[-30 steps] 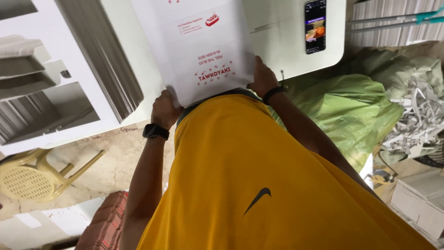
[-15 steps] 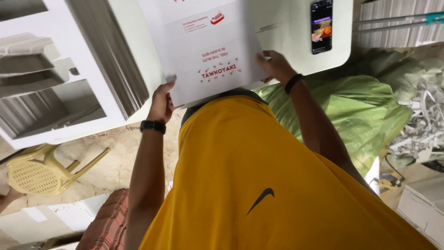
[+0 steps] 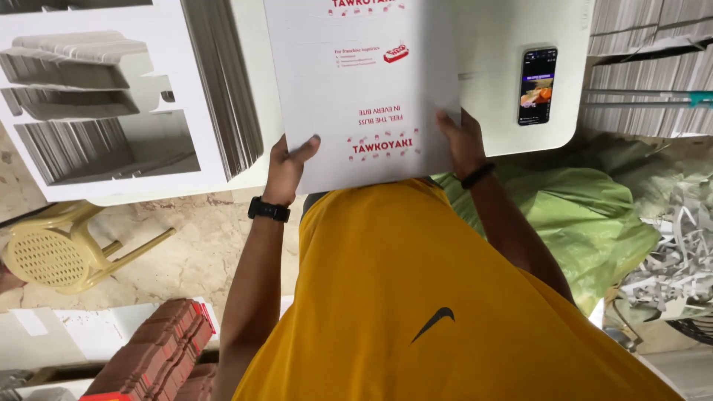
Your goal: Folding flat cardboard templates into 3D boxes for packaging.
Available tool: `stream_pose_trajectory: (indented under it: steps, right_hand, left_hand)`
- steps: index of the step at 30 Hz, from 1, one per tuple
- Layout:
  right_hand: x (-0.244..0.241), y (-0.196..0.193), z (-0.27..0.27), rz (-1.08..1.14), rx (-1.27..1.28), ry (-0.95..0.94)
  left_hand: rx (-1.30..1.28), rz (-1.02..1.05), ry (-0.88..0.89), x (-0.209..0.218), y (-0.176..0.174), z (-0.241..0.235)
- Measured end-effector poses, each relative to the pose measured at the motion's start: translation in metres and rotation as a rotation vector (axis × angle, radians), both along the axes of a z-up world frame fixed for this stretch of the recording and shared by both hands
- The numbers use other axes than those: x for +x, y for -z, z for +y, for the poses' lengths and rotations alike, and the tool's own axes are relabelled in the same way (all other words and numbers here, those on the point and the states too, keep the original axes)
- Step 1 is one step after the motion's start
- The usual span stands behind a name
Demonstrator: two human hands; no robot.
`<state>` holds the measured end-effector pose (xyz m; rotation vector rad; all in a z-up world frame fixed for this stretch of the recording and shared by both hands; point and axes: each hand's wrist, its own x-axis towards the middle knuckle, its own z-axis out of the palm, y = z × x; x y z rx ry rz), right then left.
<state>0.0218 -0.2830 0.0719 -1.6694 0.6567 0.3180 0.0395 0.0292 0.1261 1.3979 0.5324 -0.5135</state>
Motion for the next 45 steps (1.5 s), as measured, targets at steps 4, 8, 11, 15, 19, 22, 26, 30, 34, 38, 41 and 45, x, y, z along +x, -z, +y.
stream_pose_trajectory:
  steps: [4, 8, 11, 15, 19, 22, 26, 30, 34, 38, 41, 45]
  right_hand:
    - [-0.01, -0.013, 0.002, 0.268, 0.081, -0.018]
    - [-0.017, 0.023, -0.022, 0.484, 0.109, -0.082]
    - [-0.018, 0.025, -0.036, 0.457, 0.301, 0.118]
    - [-0.04, 0.054, -0.055, 0.098, -0.063, 0.017]
    - [-0.012, 0.042, -0.045, -0.388, -0.27, -0.381]
    - [0.0, 0.068, -0.06, -0.466, -0.252, -0.602]
    - [0.017, 0.062, -0.058, -0.496, -0.288, -0.668]
    - [0.033, 0.075, -0.054, -0.711, -0.331, -0.758]
    - [0.038, 0.092, -0.06, -0.688, -0.359, -0.743]
    - [0.055, 0.087, -0.059, -0.728, -0.297, -0.695]
    - [0.064, 0.095, -0.061, -0.672, -0.287, -0.662]
    - [0.083, 0.12, -0.058, -0.779, -0.348, -0.654]
  left_hand:
    - [-0.061, 0.22, -0.034, -0.018, 0.025, 0.008]
    - [-0.166, 0.381, -0.085, -0.015, 0.011, -0.004]
    - [-0.175, 0.44, -0.089, -0.004, -0.01, -0.011]
    - [-0.24, 0.479, -0.121, -0.012, -0.029, -0.007]
    - [-0.275, 0.508, -0.117, -0.006, -0.042, -0.009]
    - [-0.295, 0.577, -0.058, -0.007, -0.022, 0.005]
    - [-0.432, 0.463, -0.007, -0.018, 0.018, 0.022]
    - [-0.195, 0.551, -0.223, -0.018, 0.07, 0.033]
    - [0.314, -0.097, 0.097, -0.024, 0.164, 0.058]
    - [0.589, -0.539, 0.398, 0.025, 0.152, 0.052]
    - [0.34, -0.572, 0.536, 0.055, 0.14, 0.05]
    - [0.305, -0.575, 0.693, 0.073, 0.167, 0.065]
